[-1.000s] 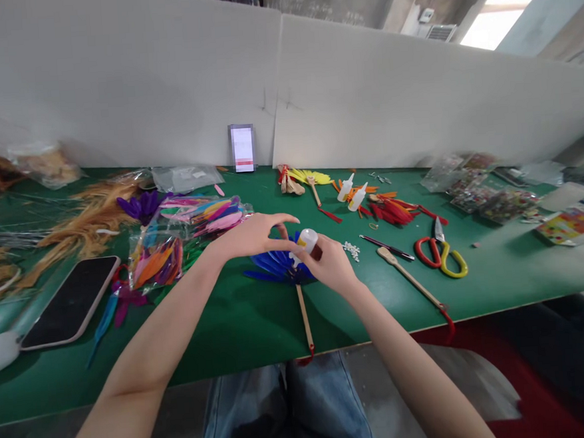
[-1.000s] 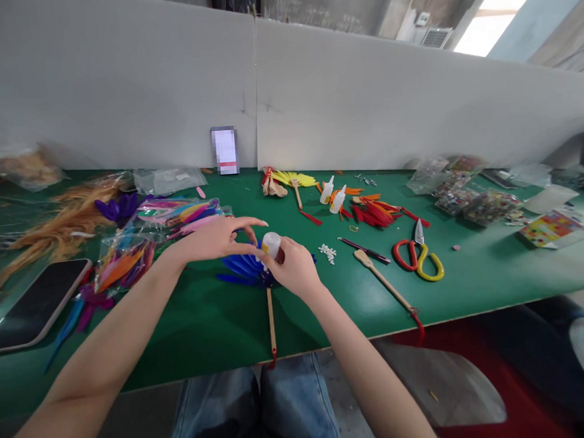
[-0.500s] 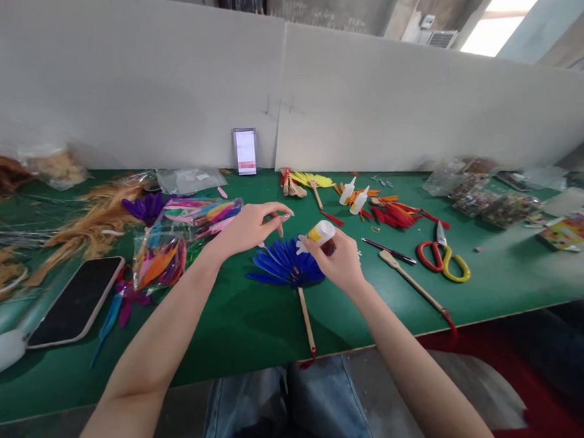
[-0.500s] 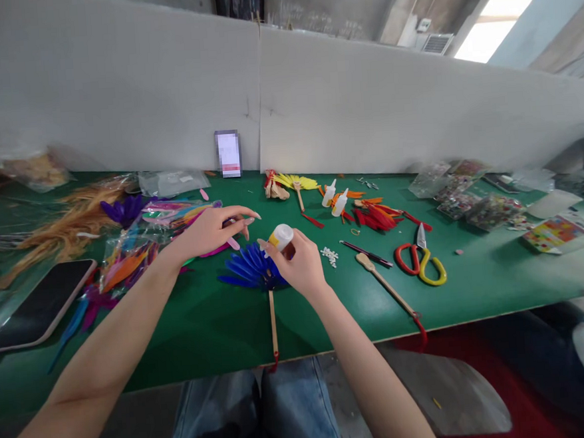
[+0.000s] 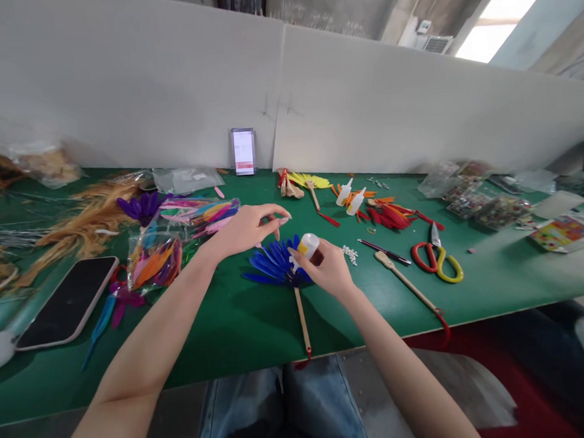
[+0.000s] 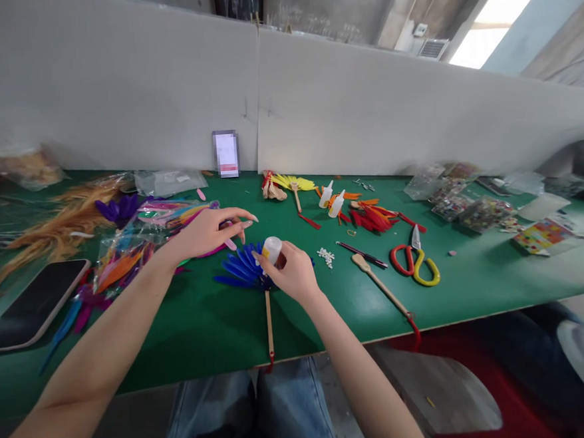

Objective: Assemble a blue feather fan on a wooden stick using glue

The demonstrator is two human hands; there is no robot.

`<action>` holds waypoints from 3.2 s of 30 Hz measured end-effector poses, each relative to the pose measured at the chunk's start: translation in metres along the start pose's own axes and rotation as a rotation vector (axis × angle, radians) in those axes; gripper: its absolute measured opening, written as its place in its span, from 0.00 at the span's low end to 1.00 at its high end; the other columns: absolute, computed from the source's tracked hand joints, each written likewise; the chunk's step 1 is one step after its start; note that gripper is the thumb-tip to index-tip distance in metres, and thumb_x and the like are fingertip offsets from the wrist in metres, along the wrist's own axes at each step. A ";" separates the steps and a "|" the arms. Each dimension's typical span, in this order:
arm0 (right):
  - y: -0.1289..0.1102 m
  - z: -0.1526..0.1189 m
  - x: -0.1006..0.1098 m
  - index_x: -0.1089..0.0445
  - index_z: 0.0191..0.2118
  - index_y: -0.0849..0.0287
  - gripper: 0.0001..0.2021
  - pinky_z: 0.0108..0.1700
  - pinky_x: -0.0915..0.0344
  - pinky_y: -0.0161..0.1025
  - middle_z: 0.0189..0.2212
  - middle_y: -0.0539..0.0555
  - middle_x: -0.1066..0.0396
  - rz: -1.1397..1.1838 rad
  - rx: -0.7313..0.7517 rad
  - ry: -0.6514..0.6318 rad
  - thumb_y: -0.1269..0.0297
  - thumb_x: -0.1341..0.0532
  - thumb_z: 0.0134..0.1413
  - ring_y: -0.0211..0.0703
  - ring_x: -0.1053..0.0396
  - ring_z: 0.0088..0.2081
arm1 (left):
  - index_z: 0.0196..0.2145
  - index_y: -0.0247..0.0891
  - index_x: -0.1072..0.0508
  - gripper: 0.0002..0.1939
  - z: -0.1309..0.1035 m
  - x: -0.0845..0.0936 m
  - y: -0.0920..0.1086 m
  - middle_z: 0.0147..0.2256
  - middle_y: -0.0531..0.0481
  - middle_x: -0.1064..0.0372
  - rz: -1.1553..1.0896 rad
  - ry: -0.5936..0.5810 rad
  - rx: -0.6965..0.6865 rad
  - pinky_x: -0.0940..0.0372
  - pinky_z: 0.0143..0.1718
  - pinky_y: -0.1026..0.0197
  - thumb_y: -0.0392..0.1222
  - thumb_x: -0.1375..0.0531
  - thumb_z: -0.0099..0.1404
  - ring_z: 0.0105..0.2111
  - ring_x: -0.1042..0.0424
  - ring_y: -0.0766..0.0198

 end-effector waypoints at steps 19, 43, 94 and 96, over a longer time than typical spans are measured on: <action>0.002 -0.001 -0.006 0.46 0.20 0.56 0.20 0.23 0.50 0.34 0.18 0.46 0.44 -0.116 0.049 -0.071 0.49 0.40 0.52 0.33 0.45 0.19 | 0.47 0.41 0.29 0.18 0.001 -0.004 0.001 0.31 0.50 0.25 0.026 -0.041 0.013 0.40 0.23 0.66 0.52 0.48 0.66 0.22 0.30 0.67; -0.006 0.004 -0.010 0.41 0.20 0.56 0.19 0.24 0.50 0.34 0.19 0.47 0.42 -0.187 0.154 -0.170 0.50 0.38 0.49 0.35 0.45 0.21 | 0.47 0.40 0.29 0.18 0.001 -0.003 0.003 0.30 0.50 0.25 0.033 -0.061 0.007 0.41 0.23 0.66 0.50 0.48 0.66 0.23 0.30 0.67; 0.105 0.005 0.045 0.39 0.48 0.48 0.19 0.48 0.33 0.44 0.47 0.53 0.29 0.935 -0.291 0.125 0.48 0.41 0.52 0.43 0.31 0.50 | 0.52 0.34 0.32 0.17 -0.077 -0.028 -0.008 0.21 0.56 0.48 -1.142 0.237 0.341 0.52 0.19 0.69 0.39 0.45 0.67 0.19 0.55 0.73; 0.114 0.012 0.033 0.44 0.49 0.47 0.22 0.51 0.35 0.44 0.48 0.52 0.30 0.874 -0.281 0.134 0.48 0.40 0.51 0.43 0.33 0.52 | 0.52 0.33 0.32 0.17 -0.078 -0.035 -0.005 0.21 0.56 0.50 -1.178 0.208 0.355 0.52 0.19 0.69 0.40 0.46 0.68 0.19 0.56 0.73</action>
Point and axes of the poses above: each hand's wrist, its own z-axis towards the middle knuckle, its own x-axis out of the back of the hand, y = z × x, the point moved 2 cm from there along z, towards the middle knuckle
